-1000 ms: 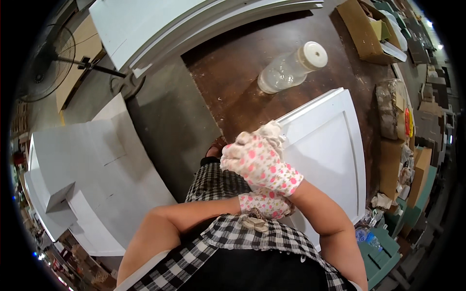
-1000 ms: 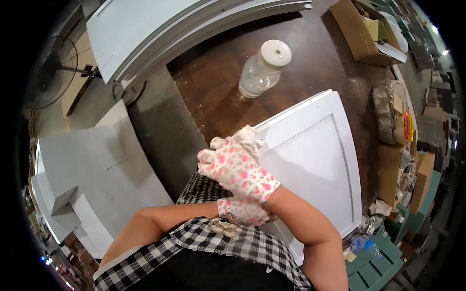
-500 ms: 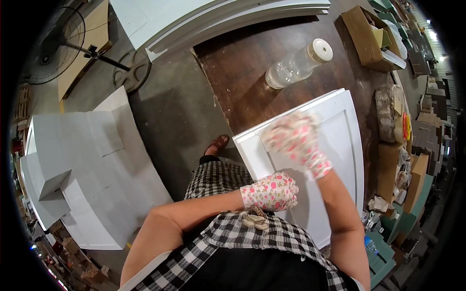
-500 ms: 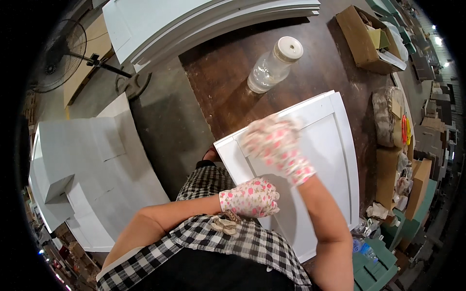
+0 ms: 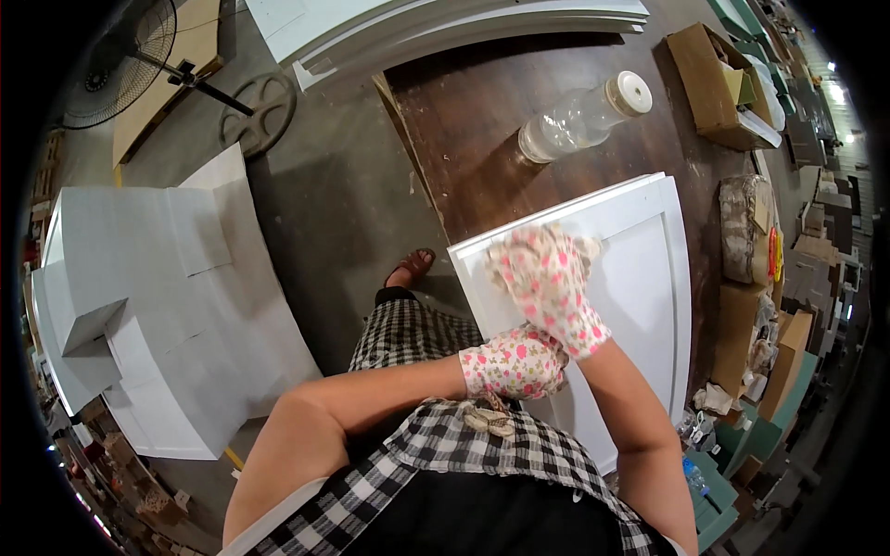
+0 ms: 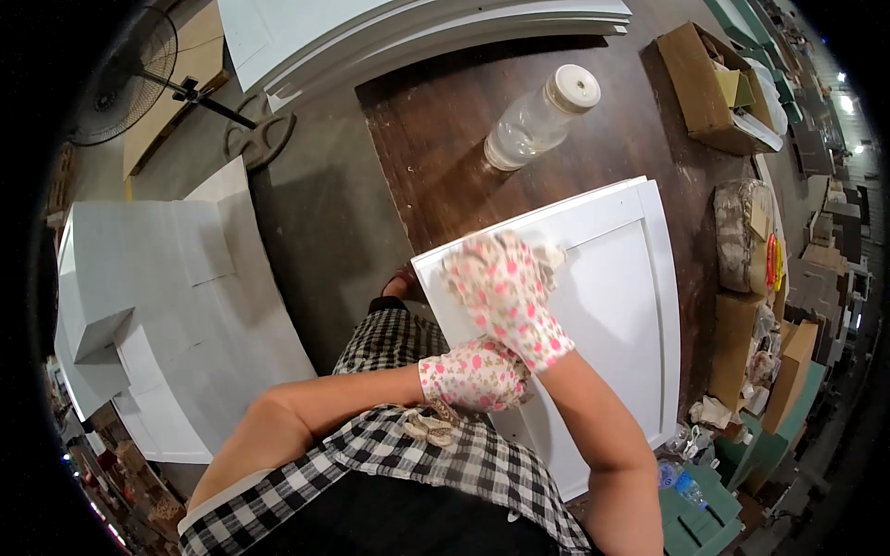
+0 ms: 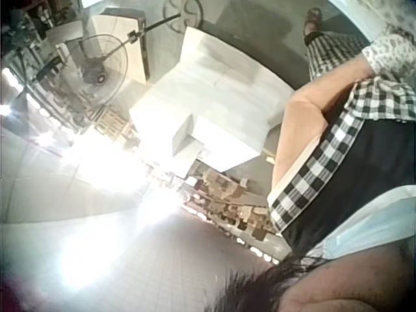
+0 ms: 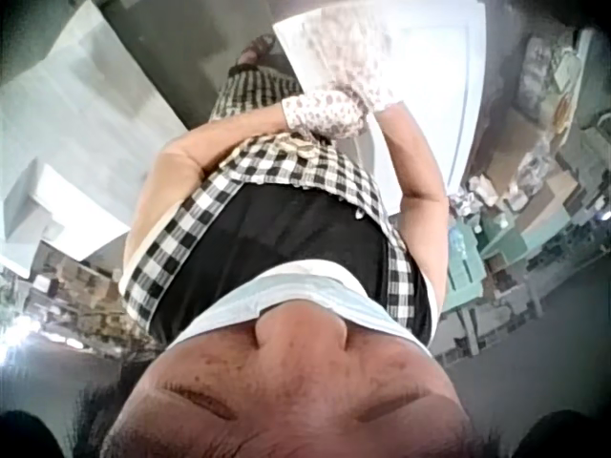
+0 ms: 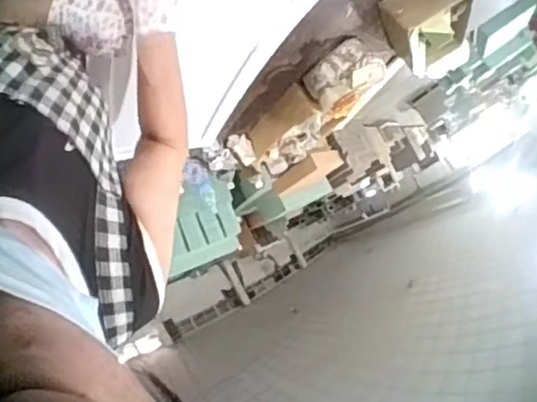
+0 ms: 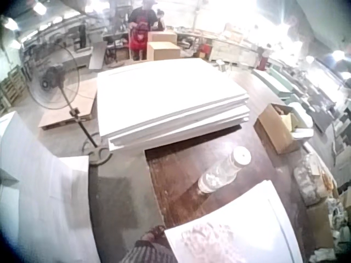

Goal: The person wipes a white cabinet door using a cloth and liquid from a bottle, then rubs a sanding block along the edges before wiping the surface again.

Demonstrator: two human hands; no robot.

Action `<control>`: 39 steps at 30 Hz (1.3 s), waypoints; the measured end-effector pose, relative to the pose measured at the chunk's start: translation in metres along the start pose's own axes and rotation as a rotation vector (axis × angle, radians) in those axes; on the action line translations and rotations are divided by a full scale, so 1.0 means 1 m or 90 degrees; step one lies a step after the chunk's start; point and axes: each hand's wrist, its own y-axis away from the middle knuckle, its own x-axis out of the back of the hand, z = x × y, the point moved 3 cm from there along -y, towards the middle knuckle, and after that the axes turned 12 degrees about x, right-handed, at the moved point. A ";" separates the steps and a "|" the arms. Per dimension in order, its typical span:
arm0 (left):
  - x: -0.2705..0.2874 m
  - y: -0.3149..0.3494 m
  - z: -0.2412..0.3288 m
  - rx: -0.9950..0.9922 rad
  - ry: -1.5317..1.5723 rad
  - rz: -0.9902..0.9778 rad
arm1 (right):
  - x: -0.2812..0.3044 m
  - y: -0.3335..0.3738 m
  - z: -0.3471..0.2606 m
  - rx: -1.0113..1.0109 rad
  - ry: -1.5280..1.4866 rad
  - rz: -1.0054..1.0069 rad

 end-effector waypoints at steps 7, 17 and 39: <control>-0.006 0.012 0.002 0.008 0.170 0.157 | -0.009 0.036 -0.011 -0.016 0.004 -0.012; 0.000 0.008 0.002 -0.019 -0.047 0.010 | -0.020 0.034 -0.003 -0.077 -0.034 -0.012; 0.001 -0.001 0.009 -0.124 -0.059 0.058 | 0.042 0.097 0.118 -0.252 0.714 -0.048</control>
